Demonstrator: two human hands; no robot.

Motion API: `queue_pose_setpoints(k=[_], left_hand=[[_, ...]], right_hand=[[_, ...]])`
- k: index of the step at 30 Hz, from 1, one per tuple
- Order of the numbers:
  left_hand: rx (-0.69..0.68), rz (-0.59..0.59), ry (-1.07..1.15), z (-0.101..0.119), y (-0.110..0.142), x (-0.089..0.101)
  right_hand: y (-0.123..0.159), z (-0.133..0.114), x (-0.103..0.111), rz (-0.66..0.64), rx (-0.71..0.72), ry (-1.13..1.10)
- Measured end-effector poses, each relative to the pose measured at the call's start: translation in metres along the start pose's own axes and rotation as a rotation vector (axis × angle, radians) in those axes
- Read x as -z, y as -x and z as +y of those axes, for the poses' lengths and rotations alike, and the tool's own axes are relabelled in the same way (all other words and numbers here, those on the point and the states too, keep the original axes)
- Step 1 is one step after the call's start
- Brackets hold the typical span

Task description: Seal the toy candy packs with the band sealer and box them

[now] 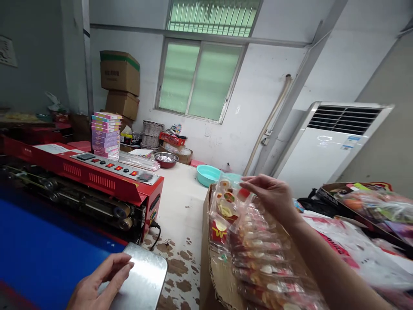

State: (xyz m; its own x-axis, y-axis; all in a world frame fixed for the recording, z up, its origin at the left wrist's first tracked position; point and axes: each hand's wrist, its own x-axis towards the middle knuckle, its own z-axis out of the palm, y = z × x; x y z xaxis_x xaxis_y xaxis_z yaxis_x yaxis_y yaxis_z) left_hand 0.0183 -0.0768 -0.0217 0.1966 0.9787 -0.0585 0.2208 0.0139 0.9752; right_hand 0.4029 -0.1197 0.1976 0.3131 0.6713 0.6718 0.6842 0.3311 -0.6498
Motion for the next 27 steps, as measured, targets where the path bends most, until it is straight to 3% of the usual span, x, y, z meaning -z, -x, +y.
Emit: queue_pose_setpoints(k=[3,6,9,11,13,17,21,23,27], left_hand=[[-0.106,0.05,0.247,0.019,0.001,-0.014],[-0.109,-0.056,0.546,0.046,0.012,-0.023],[0.06,-0.181,0.771,0.056,0.027,-0.021],[0.15,-0.162,0.81,0.047,0.035,-0.013],[0.191,-0.113,0.798,0.032,0.042,-0.001],[0.191,-0.097,0.755,0.007,0.05,0.026],[0.203,-0.138,0.702,-0.002,0.05,0.045],[0.219,-0.108,0.68,-0.002,0.047,0.051],[0.244,0.085,0.703,0.006,0.041,0.06]], right_hand=[[0.018,-0.047,-0.009,0.076,-0.013,-0.151],[0.05,-0.062,-0.046,0.017,-0.133,-0.341],[0.091,-0.055,-0.094,-0.062,-0.29,-0.478],[0.114,-0.047,-0.119,-0.11,-0.426,-0.556],[0.129,-0.038,-0.134,-0.206,-0.586,-0.635],[0.138,-0.021,-0.144,-0.502,-0.843,-0.784],[0.142,-0.006,-0.153,-0.886,-0.857,-0.659],[0.148,-0.002,-0.159,-1.01,-0.818,-0.602],[0.16,0.003,-0.171,-0.95,-0.806,-0.553]])
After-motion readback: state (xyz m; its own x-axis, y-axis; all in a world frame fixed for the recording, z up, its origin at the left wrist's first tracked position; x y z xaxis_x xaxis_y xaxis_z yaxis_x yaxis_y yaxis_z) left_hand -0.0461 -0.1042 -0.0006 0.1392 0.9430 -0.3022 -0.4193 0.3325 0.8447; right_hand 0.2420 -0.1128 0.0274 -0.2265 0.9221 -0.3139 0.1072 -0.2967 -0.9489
